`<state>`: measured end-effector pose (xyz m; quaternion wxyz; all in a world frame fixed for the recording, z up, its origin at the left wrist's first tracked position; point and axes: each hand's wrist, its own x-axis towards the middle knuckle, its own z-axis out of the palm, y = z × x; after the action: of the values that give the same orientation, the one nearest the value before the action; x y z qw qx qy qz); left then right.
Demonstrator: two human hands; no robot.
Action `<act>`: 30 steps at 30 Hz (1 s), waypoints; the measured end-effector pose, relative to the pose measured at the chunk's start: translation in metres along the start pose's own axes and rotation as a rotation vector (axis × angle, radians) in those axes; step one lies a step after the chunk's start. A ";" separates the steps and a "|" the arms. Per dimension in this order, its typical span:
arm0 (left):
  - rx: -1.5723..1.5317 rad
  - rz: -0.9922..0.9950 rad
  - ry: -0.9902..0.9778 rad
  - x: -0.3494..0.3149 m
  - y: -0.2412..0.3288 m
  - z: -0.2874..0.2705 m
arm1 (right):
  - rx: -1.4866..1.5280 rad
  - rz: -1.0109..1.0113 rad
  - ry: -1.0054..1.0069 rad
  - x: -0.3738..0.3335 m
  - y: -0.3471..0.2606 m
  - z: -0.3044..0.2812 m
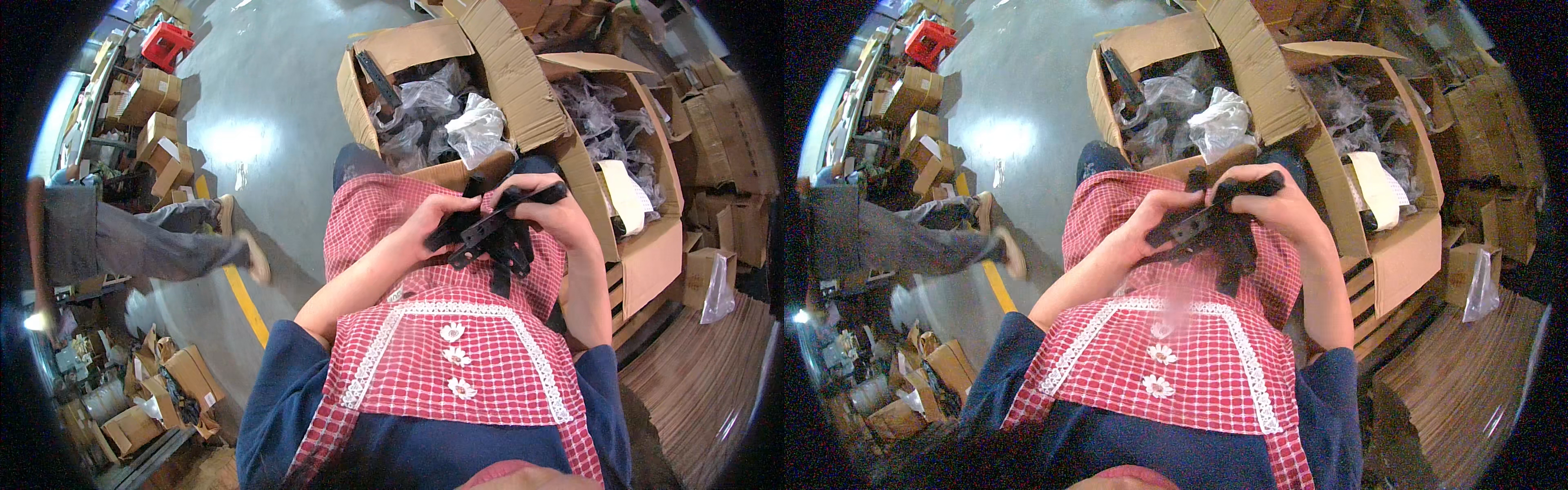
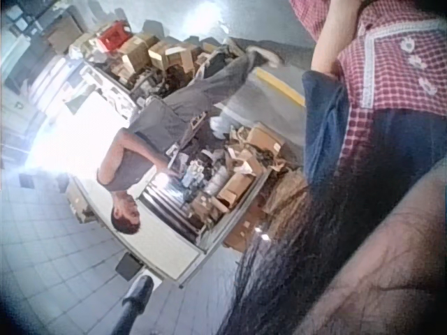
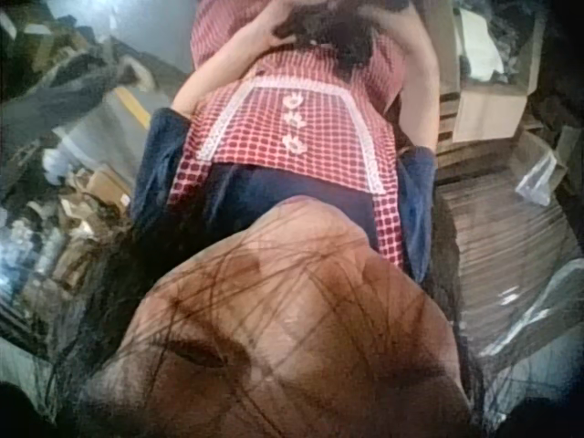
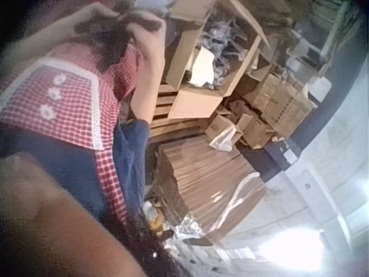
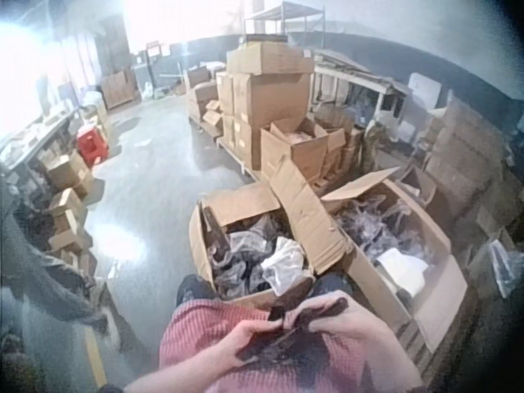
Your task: The person takes black plastic components out of a large cardboard box, wipes them with a white cloth, and places them into smaller plastic bags.
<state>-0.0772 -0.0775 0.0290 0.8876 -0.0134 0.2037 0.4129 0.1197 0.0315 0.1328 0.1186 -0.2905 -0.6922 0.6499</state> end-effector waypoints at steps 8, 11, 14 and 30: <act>-0.061 0.026 -0.007 -0.007 0.004 0.012 | -0.190 -0.098 0.284 0.003 0.000 0.018; -0.074 0.087 -0.054 -0.010 0.002 0.013 | 0.006 0.086 0.327 -0.002 -0.010 0.017; 0.272 0.269 0.047 -0.012 -0.001 0.017 | 0.162 -0.001 0.495 -0.003 -0.003 0.019; -0.086 0.526 0.201 0.002 0.010 0.000 | 0.639 0.211 0.369 -0.023 0.028 0.041</act>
<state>-0.0833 -0.0700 0.0294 0.7241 -0.0386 0.2694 0.6337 0.1231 -0.0154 0.1051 0.2582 -0.4208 -0.3878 0.7784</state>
